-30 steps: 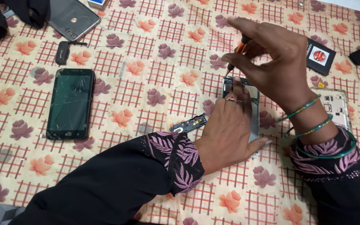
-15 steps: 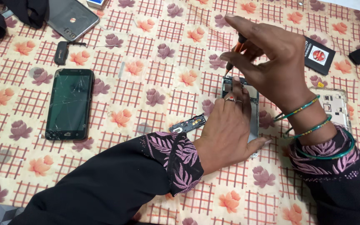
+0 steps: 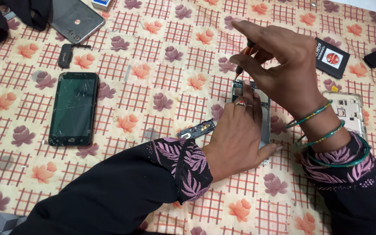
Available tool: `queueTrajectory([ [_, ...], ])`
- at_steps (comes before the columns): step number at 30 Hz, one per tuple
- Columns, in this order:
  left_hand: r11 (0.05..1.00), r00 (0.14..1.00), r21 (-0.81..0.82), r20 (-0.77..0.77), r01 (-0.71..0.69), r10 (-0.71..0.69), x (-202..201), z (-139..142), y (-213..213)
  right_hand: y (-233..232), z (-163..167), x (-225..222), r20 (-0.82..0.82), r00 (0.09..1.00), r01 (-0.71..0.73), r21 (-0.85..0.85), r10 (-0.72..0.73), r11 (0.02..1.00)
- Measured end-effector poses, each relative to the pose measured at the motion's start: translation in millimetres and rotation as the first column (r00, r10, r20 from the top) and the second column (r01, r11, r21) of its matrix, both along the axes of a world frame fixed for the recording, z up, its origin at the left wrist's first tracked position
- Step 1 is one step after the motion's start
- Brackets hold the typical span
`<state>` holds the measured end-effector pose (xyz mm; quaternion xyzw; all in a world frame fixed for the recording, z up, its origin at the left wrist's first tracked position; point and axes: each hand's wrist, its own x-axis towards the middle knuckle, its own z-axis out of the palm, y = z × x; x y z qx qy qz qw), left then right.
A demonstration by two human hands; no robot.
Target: The person works on a disassembled smartphone lying on a bed, prying and repositioning small internal components and the board inside the frame by hand. They then pick up a screwdriver and drive it into the phone assembly, and finally handle a small part near a toothbrush and the phone's back cover.
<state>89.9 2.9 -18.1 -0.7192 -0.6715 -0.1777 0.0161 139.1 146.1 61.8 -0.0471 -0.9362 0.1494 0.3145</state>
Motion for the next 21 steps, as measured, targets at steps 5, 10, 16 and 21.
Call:
queueTrajectory([
  [5,0.993,0.999,0.112,0.024,-0.035,0.033,0.4,-1.6,2.2,1.5,-1.7,1.4,-0.043,0.995,-0.081,0.089,0.085,0.993],
  [10,0.981,0.998,0.184,0.045,-0.056,0.048,-5.3,5.5,-2.2,4.1,-5.3,-3.5,-0.065,0.996,-0.060,0.040,0.063,0.997],
  [16,0.986,0.993,0.149,-0.109,0.068,-0.052,23.4,10.6,-52.0,8.0,-8.0,-8.4,-0.068,0.995,-0.071,-0.005,0.070,0.997],
  [21,0.981,0.984,0.079,-0.010,0.177,-0.177,55.2,-4.7,-89.1,10.8,0.1,-2.9,-0.031,0.984,-0.179,-0.033,0.178,0.983],
])
